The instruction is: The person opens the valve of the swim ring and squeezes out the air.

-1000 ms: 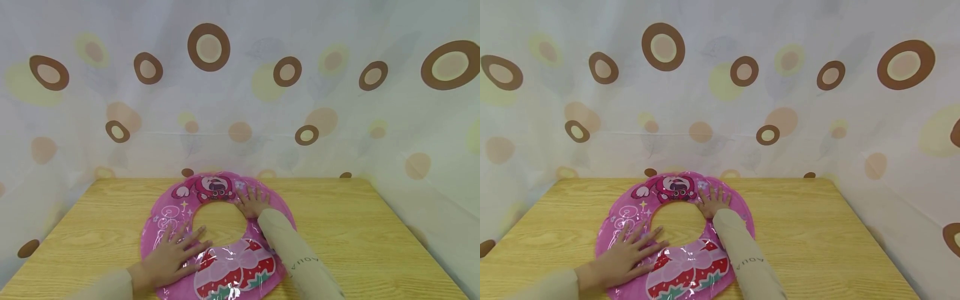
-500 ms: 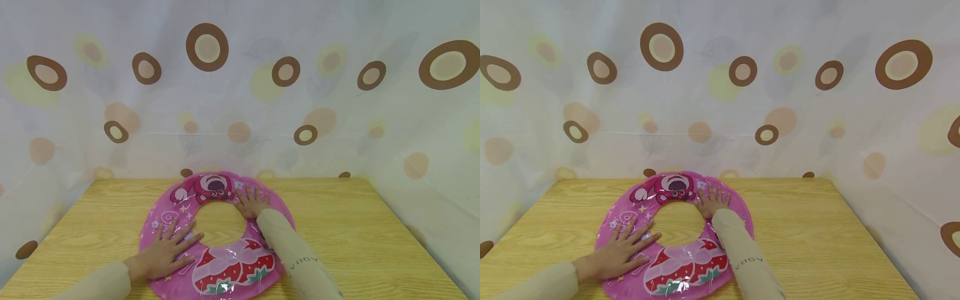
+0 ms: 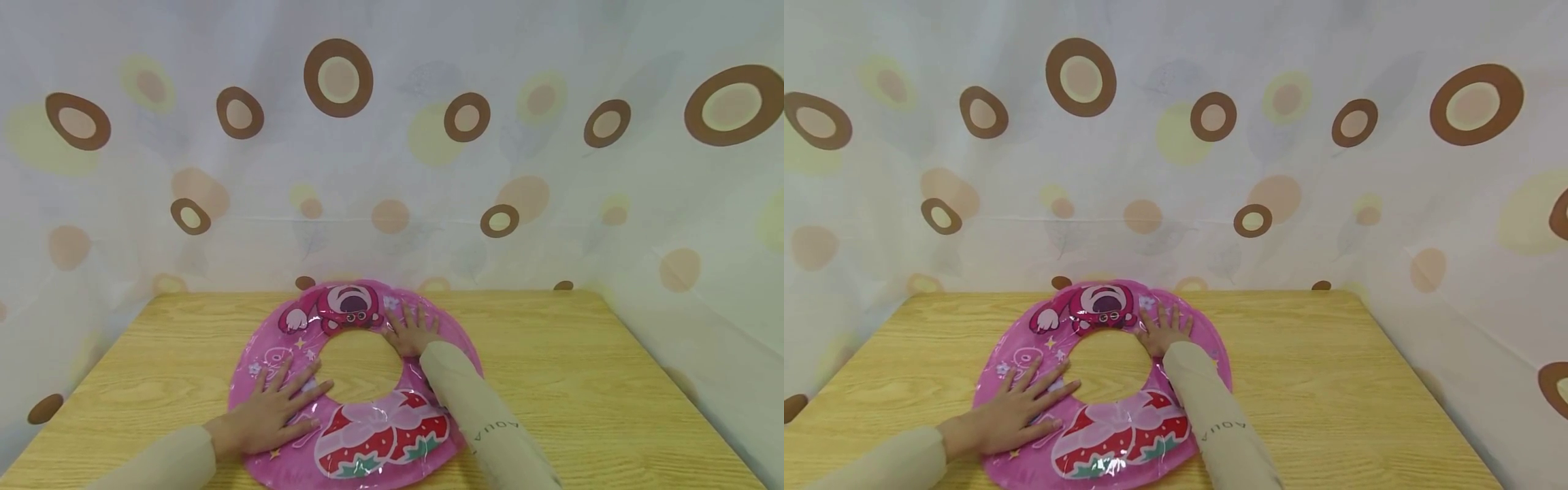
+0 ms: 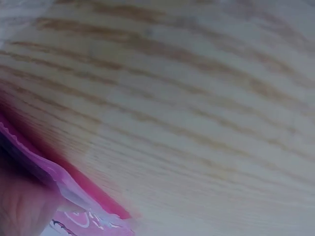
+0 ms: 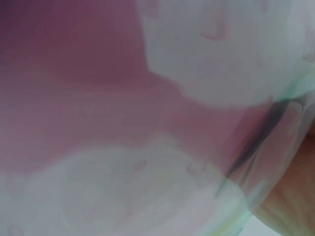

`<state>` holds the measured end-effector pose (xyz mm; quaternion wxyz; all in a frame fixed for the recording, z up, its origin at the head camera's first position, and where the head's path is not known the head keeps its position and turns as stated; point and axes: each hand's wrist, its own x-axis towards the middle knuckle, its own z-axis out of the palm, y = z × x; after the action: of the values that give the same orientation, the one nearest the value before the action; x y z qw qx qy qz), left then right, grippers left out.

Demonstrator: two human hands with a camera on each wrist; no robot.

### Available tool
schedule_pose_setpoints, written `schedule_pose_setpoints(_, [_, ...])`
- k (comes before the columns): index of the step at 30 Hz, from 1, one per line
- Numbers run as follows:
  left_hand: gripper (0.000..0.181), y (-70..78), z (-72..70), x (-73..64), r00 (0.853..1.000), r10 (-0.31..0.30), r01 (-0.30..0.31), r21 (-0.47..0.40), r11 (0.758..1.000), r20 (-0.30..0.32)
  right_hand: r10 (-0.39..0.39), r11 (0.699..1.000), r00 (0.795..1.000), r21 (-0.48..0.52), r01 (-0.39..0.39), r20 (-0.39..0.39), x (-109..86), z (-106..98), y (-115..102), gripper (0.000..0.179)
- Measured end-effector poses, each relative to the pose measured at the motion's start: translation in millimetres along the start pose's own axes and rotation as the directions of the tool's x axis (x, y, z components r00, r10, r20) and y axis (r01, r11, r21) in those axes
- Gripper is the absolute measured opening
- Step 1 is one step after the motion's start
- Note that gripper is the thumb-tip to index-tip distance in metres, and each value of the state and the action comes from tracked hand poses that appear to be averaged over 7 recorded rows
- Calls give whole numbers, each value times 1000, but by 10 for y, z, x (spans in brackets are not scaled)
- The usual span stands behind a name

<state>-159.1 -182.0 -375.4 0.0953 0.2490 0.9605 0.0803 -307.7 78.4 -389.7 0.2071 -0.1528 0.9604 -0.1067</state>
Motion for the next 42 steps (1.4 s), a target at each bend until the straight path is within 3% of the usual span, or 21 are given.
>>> schedule_pose_setpoints(3, [64,-25,22,15,1000,-28,28,3,1000,9,-2,1000,1000,-19,2,-15,0,13,0,57])
schedule_pose_setpoints(6, [65,-40,31,46,995,-93,92,-33,995,-35,4,1000,1000,-7,-4,-17,4,22,-6,57])
schedule_pose_setpoints(11, [68,-143,5,185,971,-195,192,-34,981,-141,1,1000,1000,16,-1,-26,5,17,-14,57])
schedule_pose_setpoints(15, [69,-258,-7,354,955,-243,247,0,969,-172,6,1000,1000,27,-5,-17,6,16,-22,57])
schedule_pose_setpoints(21, [71,-333,-21,520,945,-312,309,-40,950,-98,-10,999,1000,36,11,-21,39,39,-12,58])
schedule_pose_setpoints(28, [71,-348,-48,559,941,-337,336,-86,938,2,-13,998,1000,62,14,-8,109,59,31,59])
schedule_pose_setpoints(33, [70,-354,-64,569,939,-341,343,-83,936,36,-15,999,1000,36,15,-11,102,22,30,61])
schedule_pose_setpoints(38, [68,-344,-82,573,940,-339,341,-51,939,40,-39,999,994,7,39,-101,106,-32,-5,65])
schedule_pose_setpoints(42, [67,-342,-81,564,942,-333,334,-40,942,36,-107,994,972,-9,107,-210,117,-84,-153,63])
